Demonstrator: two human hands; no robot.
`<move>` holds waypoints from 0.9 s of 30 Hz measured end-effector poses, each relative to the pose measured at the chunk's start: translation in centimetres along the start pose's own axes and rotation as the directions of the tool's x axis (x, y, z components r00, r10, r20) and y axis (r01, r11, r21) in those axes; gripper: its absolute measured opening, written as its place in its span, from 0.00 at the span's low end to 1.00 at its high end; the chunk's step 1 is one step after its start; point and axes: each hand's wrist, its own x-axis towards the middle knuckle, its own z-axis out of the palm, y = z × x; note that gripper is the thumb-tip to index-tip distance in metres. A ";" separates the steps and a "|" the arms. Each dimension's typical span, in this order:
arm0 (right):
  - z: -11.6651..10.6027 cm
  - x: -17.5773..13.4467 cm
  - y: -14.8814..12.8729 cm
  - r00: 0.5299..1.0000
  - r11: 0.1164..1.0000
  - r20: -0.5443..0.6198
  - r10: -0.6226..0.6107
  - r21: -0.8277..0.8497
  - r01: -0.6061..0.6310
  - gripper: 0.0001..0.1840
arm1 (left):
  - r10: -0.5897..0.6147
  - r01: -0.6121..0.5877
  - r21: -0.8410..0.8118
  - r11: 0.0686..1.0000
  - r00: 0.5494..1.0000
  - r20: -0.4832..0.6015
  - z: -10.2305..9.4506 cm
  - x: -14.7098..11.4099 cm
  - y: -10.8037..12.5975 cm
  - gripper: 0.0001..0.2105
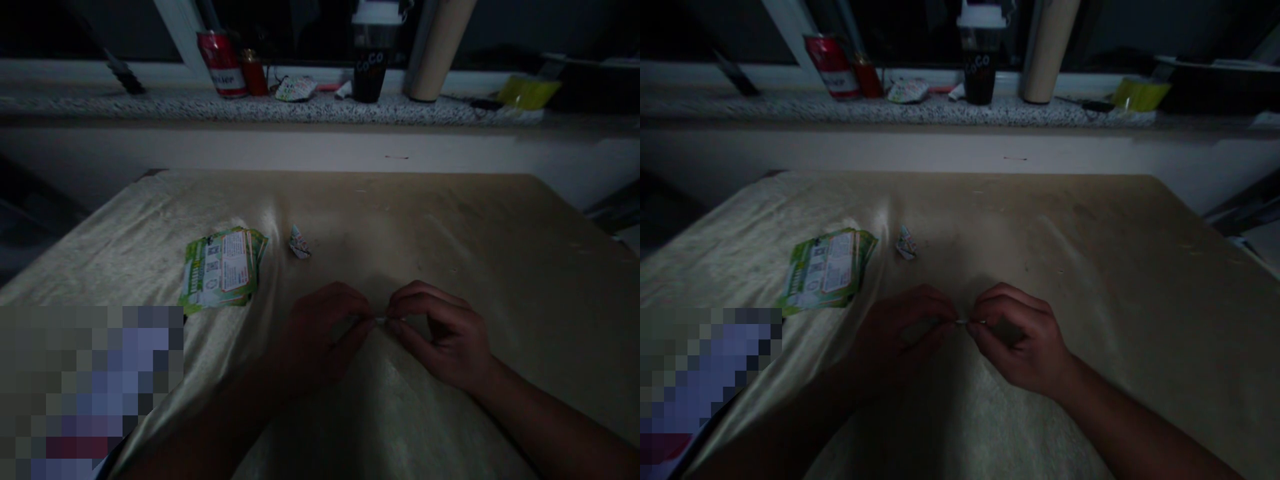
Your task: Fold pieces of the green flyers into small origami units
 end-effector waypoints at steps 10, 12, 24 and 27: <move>0.1 0.1 -0.2 1.000 1.000 0.010 -0.020 0.001 0.020 0.07 | 0.038 -0.038 0.021 0.999 0.999 -0.007 0.0 0.1 0.0 0.03; 0.0 0.1 -0.2 0.999 1.000 0.025 -0.027 0.010 0.026 0.07 | 0.054 -0.053 0.019 0.998 0.998 -0.014 0.0 0.1 0.1 0.03; 0.0 0.1 0.0 0.996 0.998 0.067 -0.050 0.035 0.047 0.10 | 0.082 -0.082 -0.014 0.997 0.996 -0.028 0.2 0.1 0.1 0.03; 0.0 0.1 -0.1 0.997 0.999 0.055 -0.052 0.019 0.051 0.10 | 0.073 -0.073 -0.012 0.997 0.997 -0.030 0.1 0.2 0.2 0.02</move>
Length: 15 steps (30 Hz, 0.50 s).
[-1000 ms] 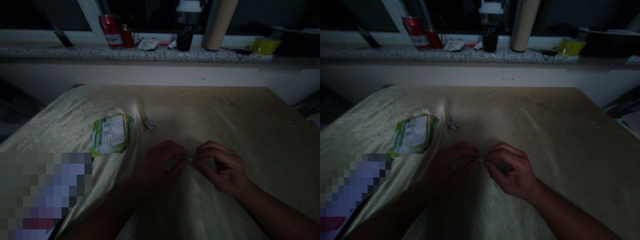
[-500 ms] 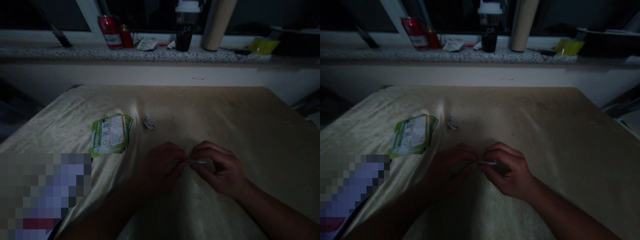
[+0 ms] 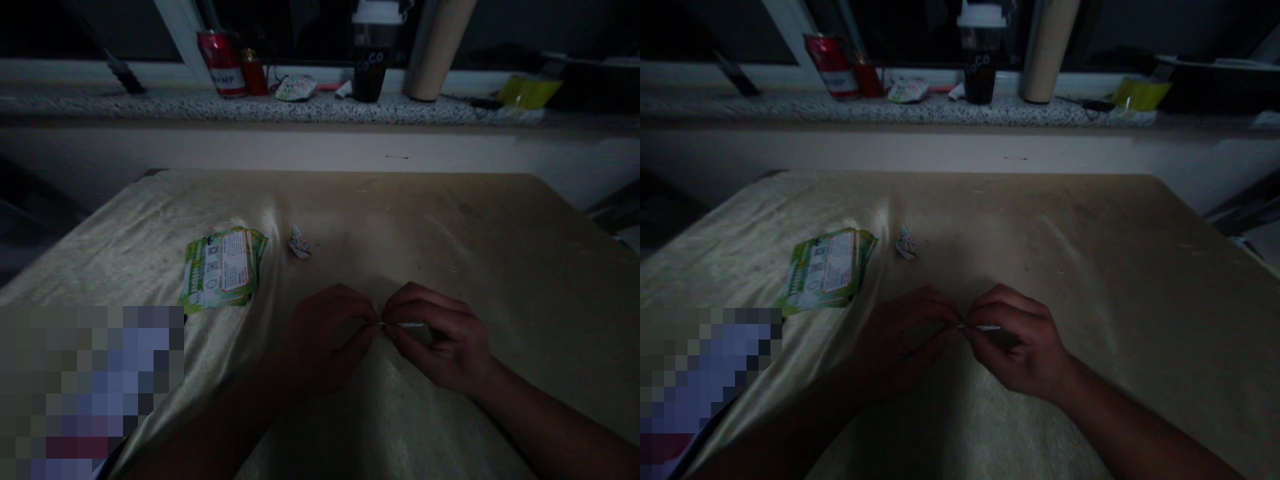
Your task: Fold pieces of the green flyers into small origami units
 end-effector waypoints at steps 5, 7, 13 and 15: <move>0.0 -0.1 0.0 1.000 1.000 -0.015 -0.004 -0.001 0.004 0.09 | -0.041 0.042 -0.033 0.999 0.999 0.025 -0.3 0.1 0.1 0.02; -0.1 -0.1 0.1 1.000 1.000 -0.021 -0.009 -0.005 0.009 0.09 | -0.107 0.110 -0.047 0.993 0.993 0.055 -0.5 0.1 0.1 0.02; 0.0 -0.1 0.1 0.999 1.000 -0.045 0.003 -0.019 -0.004 0.09 | -0.108 0.109 -0.010 0.994 0.991 0.080 -0.9 0.2 0.0 0.03; 0.0 -0.2 0.1 0.999 1.000 -0.050 0.013 -0.025 -0.014 0.09 | -0.116 0.117 0.002 0.993 0.990 0.076 -1.0 0.2 0.0 0.03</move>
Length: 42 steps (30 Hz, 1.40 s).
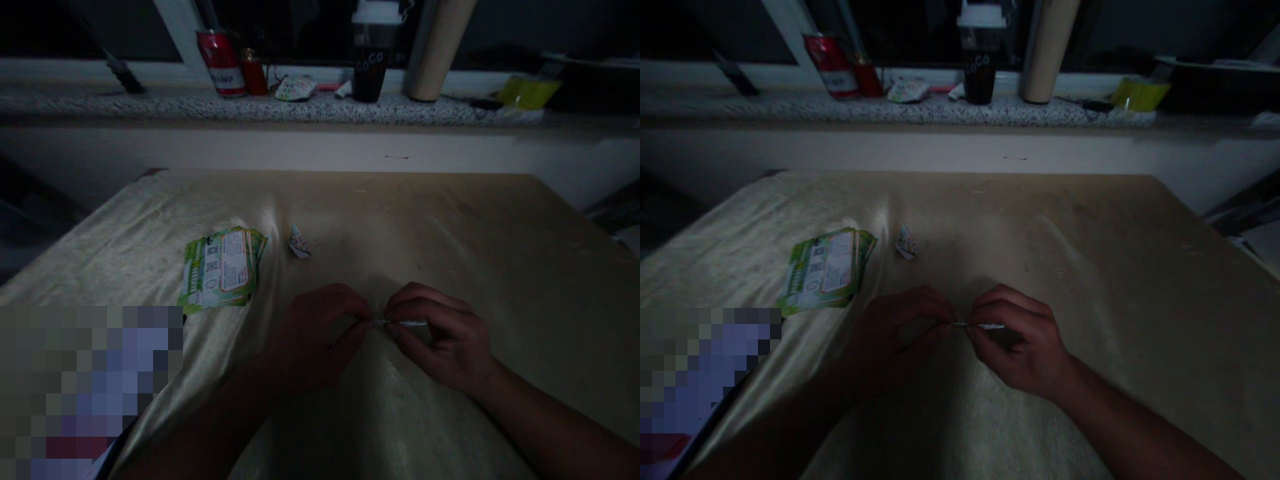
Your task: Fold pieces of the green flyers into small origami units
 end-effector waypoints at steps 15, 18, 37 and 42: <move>-0.1 0.2 -0.2 1.000 1.000 -0.006 -0.013 -0.015 0.013 0.07 | 0.011 -0.011 -0.038 0.999 1.000 0.005 -0.5 0.2 -0.2 0.04; -0.1 0.1 -0.1 1.000 1.000 -0.005 -0.012 -0.001 0.012 0.07 | -0.026 0.026 -0.069 0.997 1.000 0.007 -0.4 0.2 -0.2 0.03; 0.3 0.0 -0.4 0.995 0.991 -0.011 0.102 0.083 -0.101 0.06 | -0.074 0.073 -0.104 0.992 0.997 -0.011 1.5 -0.3 -0.1 0.04; 0.5 0.0 -0.4 0.994 0.991 -0.012 0.106 0.089 -0.105 0.06 | -0.070 0.070 -0.014 0.997 0.996 0.053 1.6 -0.3 0.1 0.04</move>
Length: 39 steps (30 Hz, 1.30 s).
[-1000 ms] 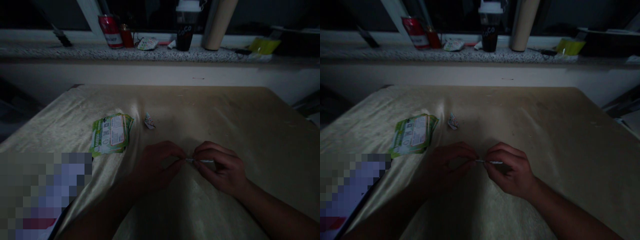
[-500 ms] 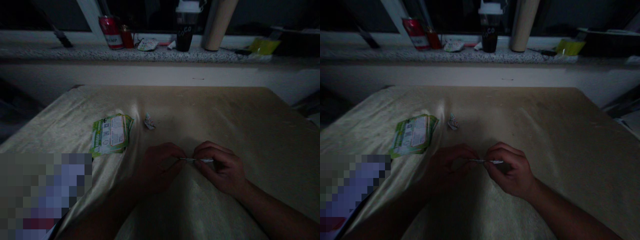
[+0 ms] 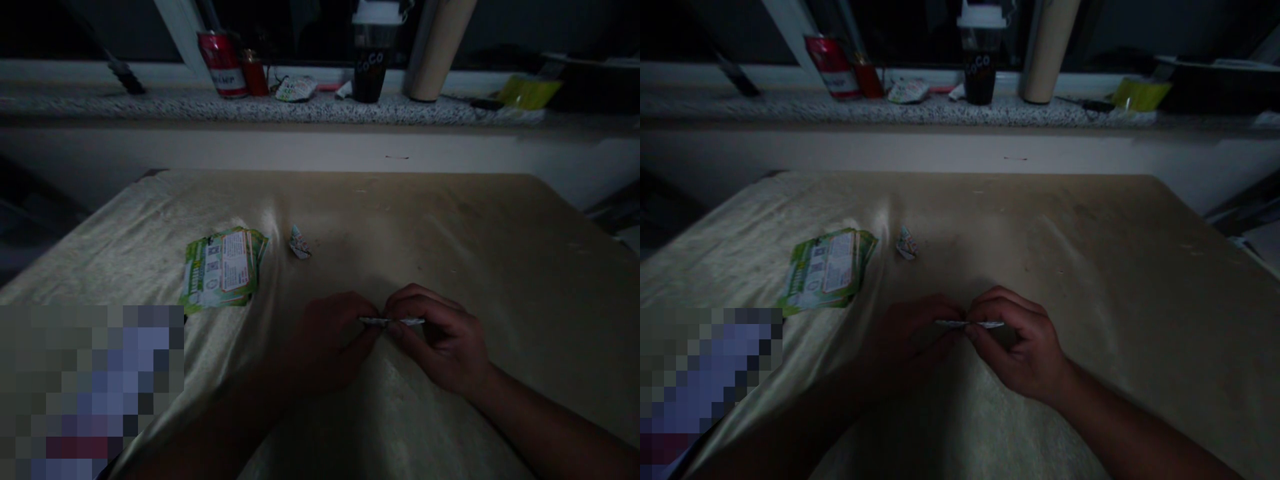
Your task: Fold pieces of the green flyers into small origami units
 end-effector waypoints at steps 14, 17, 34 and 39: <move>-0.3 -0.4 0.5 0.949 0.931 0.011 0.314 0.193 -0.310 0.03 | 0.128 -0.096 0.242 0.966 0.985 -0.117 -0.4 -0.3 -1.1 0.05; -0.1 -0.3 0.4 0.933 0.888 0.054 0.356 0.291 -0.356 0.04 | 0.143 -0.113 0.226 0.968 0.982 -0.122 -0.3 -0.3 -1.0 0.06; -0.1 -0.4 0.5 0.979 0.976 0.038 0.200 0.080 -0.203 0.05 | -0.085 0.081 -0.053 0.995 0.993 -0.081 -0.5 -0.2 -0.6 0.07; -0.1 -0.5 0.6 0.976 0.973 0.044 0.215 0.070 -0.218 0.05 | -0.100 0.097 -0.039 0.995 0.991 -0.088 -0.5 -0.2 -0.7 0.08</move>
